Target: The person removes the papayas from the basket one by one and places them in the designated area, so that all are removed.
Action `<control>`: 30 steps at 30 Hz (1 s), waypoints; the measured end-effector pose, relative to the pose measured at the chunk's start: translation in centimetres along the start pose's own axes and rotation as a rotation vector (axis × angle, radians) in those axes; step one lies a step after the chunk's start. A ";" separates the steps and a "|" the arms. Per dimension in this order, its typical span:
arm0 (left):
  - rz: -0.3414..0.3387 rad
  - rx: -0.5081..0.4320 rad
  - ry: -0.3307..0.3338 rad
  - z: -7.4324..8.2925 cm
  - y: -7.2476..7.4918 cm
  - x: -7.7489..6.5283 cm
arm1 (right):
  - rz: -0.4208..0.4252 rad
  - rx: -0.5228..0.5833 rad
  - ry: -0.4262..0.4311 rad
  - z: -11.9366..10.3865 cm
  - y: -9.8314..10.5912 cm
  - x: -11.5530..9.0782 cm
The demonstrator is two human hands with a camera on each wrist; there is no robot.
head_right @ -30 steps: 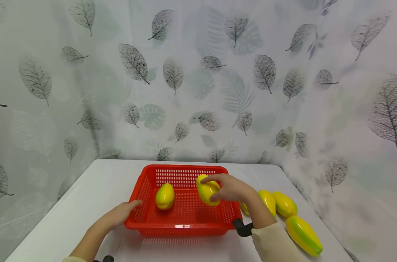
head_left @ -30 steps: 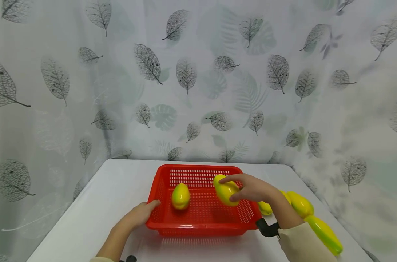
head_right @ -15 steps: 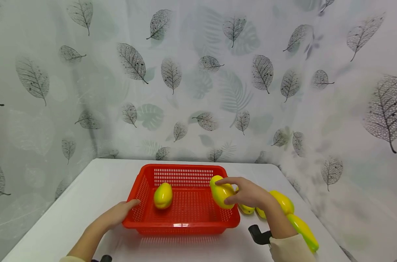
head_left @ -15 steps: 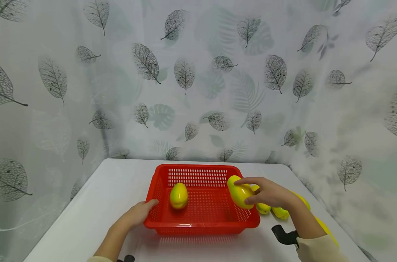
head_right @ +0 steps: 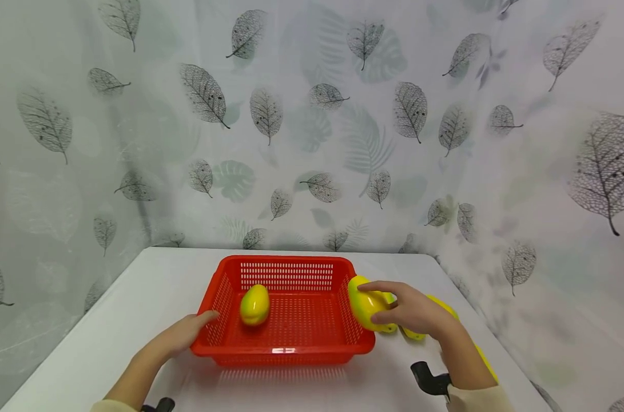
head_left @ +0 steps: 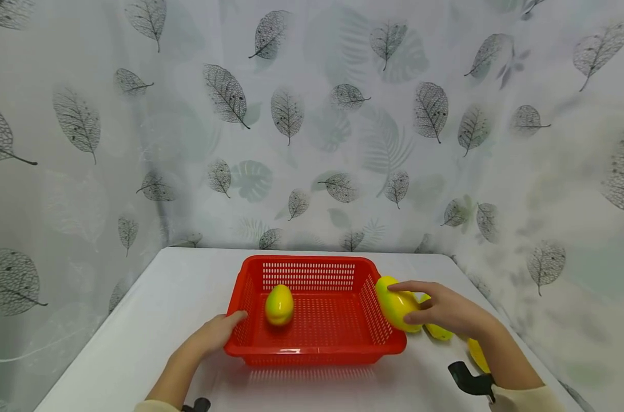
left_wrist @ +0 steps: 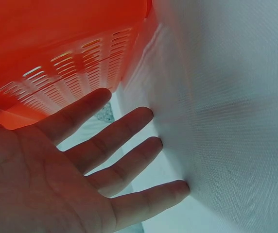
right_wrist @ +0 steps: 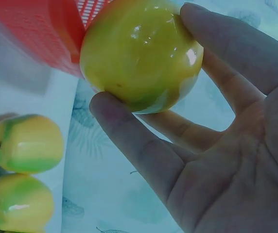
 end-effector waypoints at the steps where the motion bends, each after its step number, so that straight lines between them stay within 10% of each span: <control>1: 0.001 -0.003 0.001 0.0 0.0 0.0 | 0.001 -0.001 0.004 0.1 0.1 -0.1; 30: -0.001 -0.007 -0.012 0.2 -0.1 -0.3 | 0.019 -0.119 -0.023 5.2 1.7 -4.1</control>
Point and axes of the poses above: each hand's wrist, its own x-axis towards the middle knuckle, its own y-axis out of the back of the hand, z = x × y, the point moved 2 cm from there along x, towards the middle knuckle, and after that the axes turned 5 degrees about -x, right-handed, at the moved point
